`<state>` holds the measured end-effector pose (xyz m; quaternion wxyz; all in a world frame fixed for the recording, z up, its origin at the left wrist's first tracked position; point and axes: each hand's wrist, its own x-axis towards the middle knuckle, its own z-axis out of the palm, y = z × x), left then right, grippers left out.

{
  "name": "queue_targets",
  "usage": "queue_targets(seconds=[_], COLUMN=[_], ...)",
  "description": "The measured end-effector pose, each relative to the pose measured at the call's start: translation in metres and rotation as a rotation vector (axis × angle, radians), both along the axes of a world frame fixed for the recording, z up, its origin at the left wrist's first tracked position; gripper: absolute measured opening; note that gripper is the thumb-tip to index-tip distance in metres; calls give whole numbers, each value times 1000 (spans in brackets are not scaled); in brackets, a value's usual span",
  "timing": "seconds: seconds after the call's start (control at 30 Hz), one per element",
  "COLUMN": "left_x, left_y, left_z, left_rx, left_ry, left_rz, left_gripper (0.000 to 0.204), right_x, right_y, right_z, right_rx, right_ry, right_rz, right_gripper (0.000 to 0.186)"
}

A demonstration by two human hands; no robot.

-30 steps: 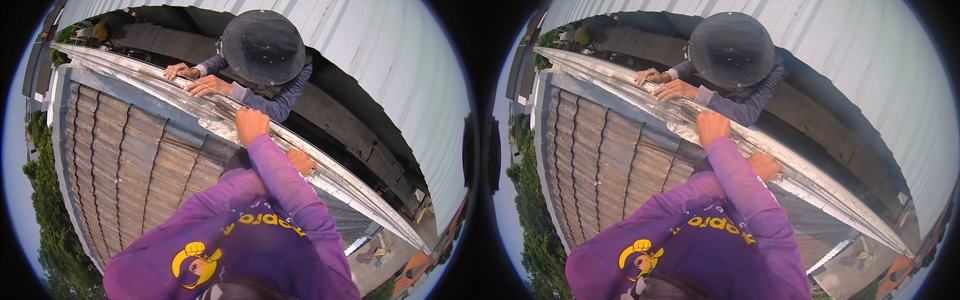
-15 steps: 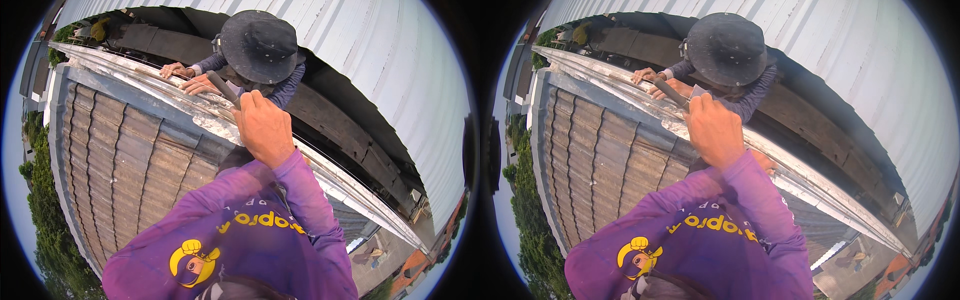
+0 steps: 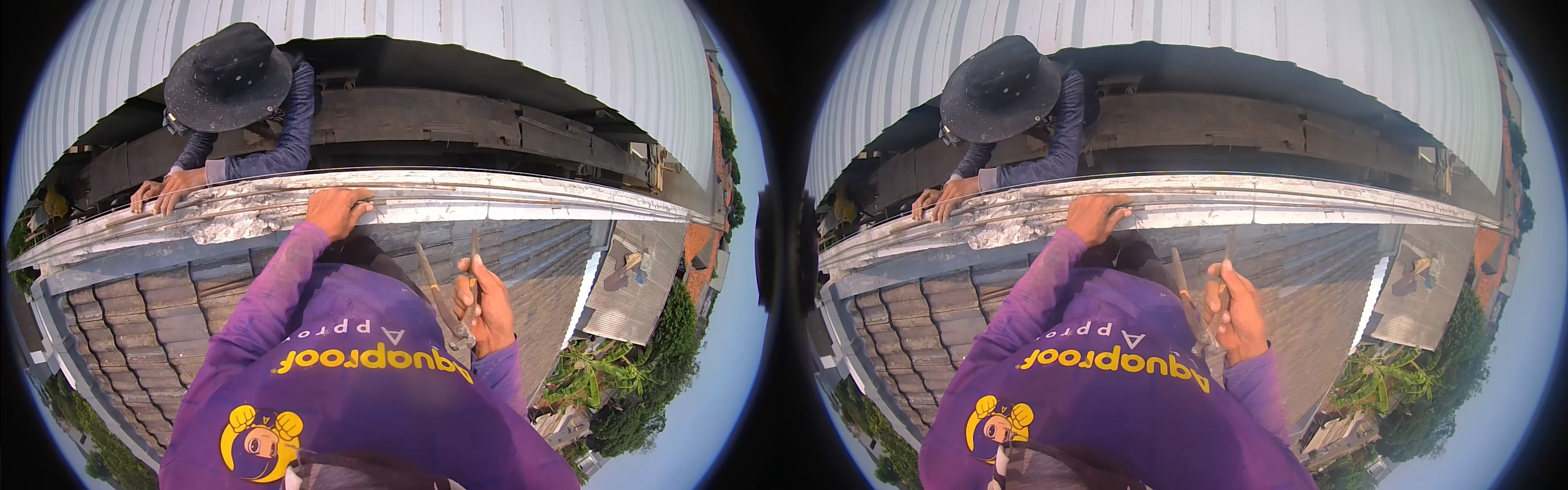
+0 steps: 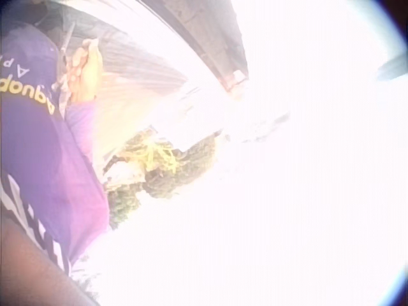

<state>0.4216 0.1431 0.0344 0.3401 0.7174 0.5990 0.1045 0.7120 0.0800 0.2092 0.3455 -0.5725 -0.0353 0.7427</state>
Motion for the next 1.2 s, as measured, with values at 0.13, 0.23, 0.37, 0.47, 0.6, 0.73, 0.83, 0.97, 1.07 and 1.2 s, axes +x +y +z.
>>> queue_targets(seconds=[0.13,0.23,0.37,0.47,0.6,0.73,0.83,0.97,1.07,1.2], left_x=[-3,-2,2,5,1,4,2,1,-1,2], left_y=[0,2,2,7,3,5,5,6,2,8], left_z=[-6,-4,5,11,9,11,8,8,6,12], left_rx=[24,33,-6,-54,-38,-68,-40,-35,-43,-120], left_ry=[-10,1,48,88,84,101,64,64,54,82], left_rz=[-7,-13,7,14,14,3,-20,-19,-15,-15], left_gripper=[32,34,36,36,37,39,39,40,40,40], right_x=[-5,-25,-23,-43,-28,1,7,14,34,41], right_y=[-33,-52,-54,-68,-50,-51,-50,-27,-36,-40], right_z=[-29,-56,-74,-78,-55,-67,-71,-49,-73,-88], right_rx=[-174,-212,-86,573,594,762,801,887,1105,935], right_ry=[88,155,-24,-978,-710,-540,-504,-572,-504,-372], right_rz=[-52,235,772,969,1356,1320,1357,1469,1368,1210], right_gripper=[32,32,40,33,25,29,30,29,31,28])
